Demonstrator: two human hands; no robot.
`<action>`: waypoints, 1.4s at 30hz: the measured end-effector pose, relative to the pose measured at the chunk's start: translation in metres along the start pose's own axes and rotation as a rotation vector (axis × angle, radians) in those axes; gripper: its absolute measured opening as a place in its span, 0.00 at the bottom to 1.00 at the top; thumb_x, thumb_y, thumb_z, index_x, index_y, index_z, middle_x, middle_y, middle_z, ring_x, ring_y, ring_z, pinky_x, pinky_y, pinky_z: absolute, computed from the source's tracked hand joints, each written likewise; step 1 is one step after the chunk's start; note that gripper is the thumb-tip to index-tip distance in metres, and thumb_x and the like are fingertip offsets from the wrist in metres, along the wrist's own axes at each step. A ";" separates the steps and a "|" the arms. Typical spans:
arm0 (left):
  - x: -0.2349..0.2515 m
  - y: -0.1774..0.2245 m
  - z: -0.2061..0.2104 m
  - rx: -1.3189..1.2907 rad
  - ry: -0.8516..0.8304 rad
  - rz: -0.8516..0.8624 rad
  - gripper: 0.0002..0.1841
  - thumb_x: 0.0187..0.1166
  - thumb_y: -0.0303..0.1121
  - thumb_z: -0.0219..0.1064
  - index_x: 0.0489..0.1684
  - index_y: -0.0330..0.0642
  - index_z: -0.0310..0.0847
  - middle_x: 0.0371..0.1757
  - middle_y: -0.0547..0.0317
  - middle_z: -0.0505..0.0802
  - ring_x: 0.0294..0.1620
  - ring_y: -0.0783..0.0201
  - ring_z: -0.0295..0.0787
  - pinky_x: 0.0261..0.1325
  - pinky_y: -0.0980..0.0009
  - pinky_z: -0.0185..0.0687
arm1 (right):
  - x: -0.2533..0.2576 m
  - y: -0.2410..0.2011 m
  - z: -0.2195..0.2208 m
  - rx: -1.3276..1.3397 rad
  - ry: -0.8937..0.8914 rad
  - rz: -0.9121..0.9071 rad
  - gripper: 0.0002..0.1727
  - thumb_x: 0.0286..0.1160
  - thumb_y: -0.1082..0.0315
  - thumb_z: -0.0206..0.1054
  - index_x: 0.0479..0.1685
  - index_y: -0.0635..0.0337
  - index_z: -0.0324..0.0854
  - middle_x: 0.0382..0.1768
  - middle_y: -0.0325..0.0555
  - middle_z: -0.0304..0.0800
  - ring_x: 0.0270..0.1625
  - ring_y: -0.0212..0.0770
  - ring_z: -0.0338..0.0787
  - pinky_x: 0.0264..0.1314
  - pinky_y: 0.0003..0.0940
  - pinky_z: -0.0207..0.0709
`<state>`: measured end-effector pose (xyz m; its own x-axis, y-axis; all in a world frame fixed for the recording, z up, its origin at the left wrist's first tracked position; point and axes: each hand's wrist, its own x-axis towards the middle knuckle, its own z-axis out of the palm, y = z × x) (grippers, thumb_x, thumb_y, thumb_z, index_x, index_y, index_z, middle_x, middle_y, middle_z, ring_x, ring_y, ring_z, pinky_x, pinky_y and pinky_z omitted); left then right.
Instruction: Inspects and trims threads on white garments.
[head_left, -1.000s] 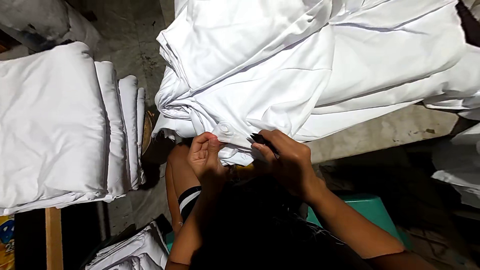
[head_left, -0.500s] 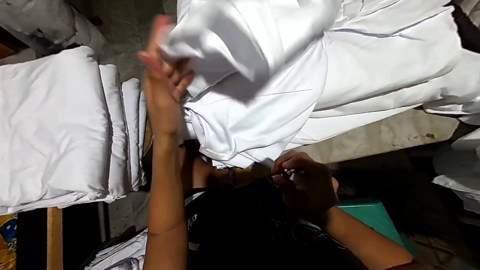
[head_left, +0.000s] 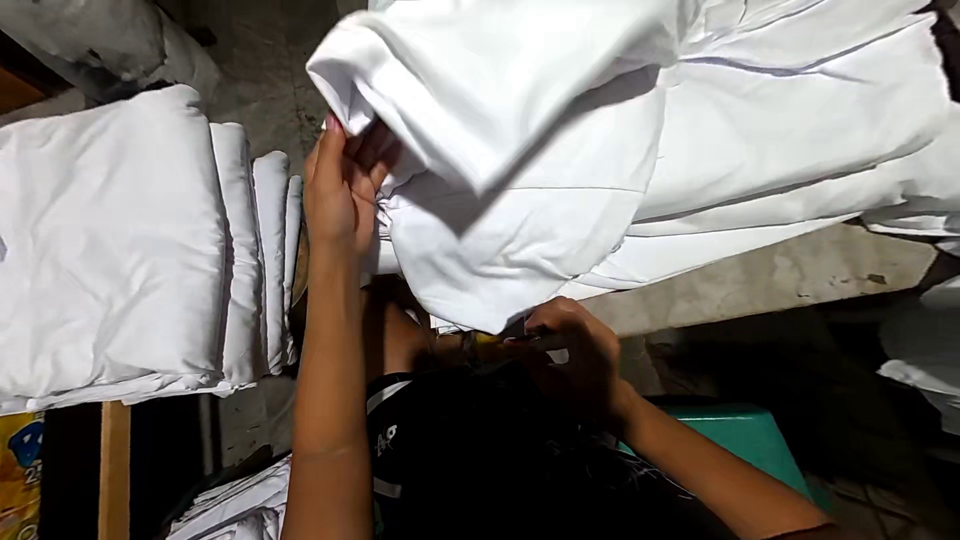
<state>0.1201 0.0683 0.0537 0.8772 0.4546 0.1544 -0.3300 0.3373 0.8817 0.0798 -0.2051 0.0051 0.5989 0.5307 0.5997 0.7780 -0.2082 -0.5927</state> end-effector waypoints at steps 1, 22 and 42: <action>0.013 -0.006 0.001 -0.016 0.077 -0.035 0.20 0.96 0.38 0.34 0.69 0.38 0.68 0.57 0.58 0.91 0.58 0.65 0.91 0.63 0.65 0.86 | 0.000 -0.001 -0.001 -0.023 0.009 0.019 0.15 0.84 0.53 0.65 0.42 0.57 0.74 0.32 0.45 0.84 0.37 0.34 0.84 0.43 0.23 0.76; -0.114 -0.036 0.005 0.092 0.087 0.205 0.11 0.79 0.22 0.67 0.52 0.42 0.92 0.50 0.68 0.96 0.51 0.78 0.92 0.56 0.78 0.88 | 0.072 0.012 0.008 -0.314 0.175 -0.117 0.13 0.82 0.69 0.63 0.31 0.69 0.80 0.27 0.54 0.77 0.28 0.42 0.78 0.29 0.29 0.71; -0.130 -0.034 0.003 -0.373 0.018 0.046 0.16 0.79 0.38 0.70 0.63 0.52 0.84 0.54 0.65 0.95 0.58 0.70 0.91 0.66 0.67 0.84 | 0.049 -0.031 0.030 -0.102 -0.332 0.017 0.20 0.76 0.66 0.62 0.60 0.71 0.83 0.21 0.47 0.84 0.18 0.44 0.82 0.17 0.41 0.74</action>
<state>0.0181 -0.0047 0.0047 0.8534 0.4893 0.1794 -0.4760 0.5916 0.6508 0.0796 -0.1484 0.0367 0.5305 0.7614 0.3726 0.7935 -0.2914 -0.5343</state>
